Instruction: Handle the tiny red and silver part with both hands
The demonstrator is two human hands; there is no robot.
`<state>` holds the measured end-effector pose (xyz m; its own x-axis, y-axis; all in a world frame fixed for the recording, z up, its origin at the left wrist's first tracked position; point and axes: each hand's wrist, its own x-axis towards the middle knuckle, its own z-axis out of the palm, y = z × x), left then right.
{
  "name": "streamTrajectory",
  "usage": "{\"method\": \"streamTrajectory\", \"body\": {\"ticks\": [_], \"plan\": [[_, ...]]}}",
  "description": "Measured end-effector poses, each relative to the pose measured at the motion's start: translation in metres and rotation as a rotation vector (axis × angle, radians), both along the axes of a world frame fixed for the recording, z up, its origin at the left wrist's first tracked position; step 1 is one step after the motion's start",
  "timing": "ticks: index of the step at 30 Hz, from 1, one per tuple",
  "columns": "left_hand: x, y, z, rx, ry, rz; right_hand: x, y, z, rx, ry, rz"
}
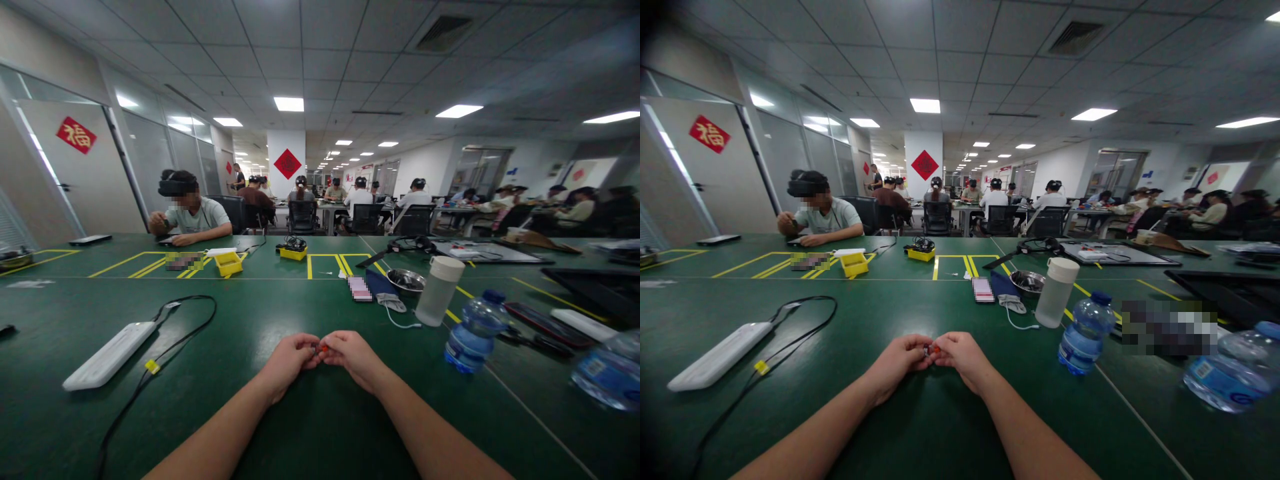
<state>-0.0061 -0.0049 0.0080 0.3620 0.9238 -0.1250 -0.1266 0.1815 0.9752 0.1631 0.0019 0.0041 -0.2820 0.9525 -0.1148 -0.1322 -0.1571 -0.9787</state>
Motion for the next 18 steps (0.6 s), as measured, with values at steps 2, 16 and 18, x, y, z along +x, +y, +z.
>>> {"method": "streamTrajectory", "body": {"ticks": [2, 16, 18], "plan": [[-0.0003, 0.0002, -0.0001, 0.005, -0.006, -0.021, 0.0005, -0.0001, -0.0004, 0.003, -0.002, 0.004], [-0.0007, -0.001, -0.0008, 0.065, 0.027, -0.019, -0.0001, -0.0006, 0.0002, 0.001, -0.003, 0.004], [-0.0007, -0.0006, -0.0022, 0.076, 0.027, -0.02, -0.0002, -0.0007, -0.0001, 0.003, -0.007, 0.007]]}}
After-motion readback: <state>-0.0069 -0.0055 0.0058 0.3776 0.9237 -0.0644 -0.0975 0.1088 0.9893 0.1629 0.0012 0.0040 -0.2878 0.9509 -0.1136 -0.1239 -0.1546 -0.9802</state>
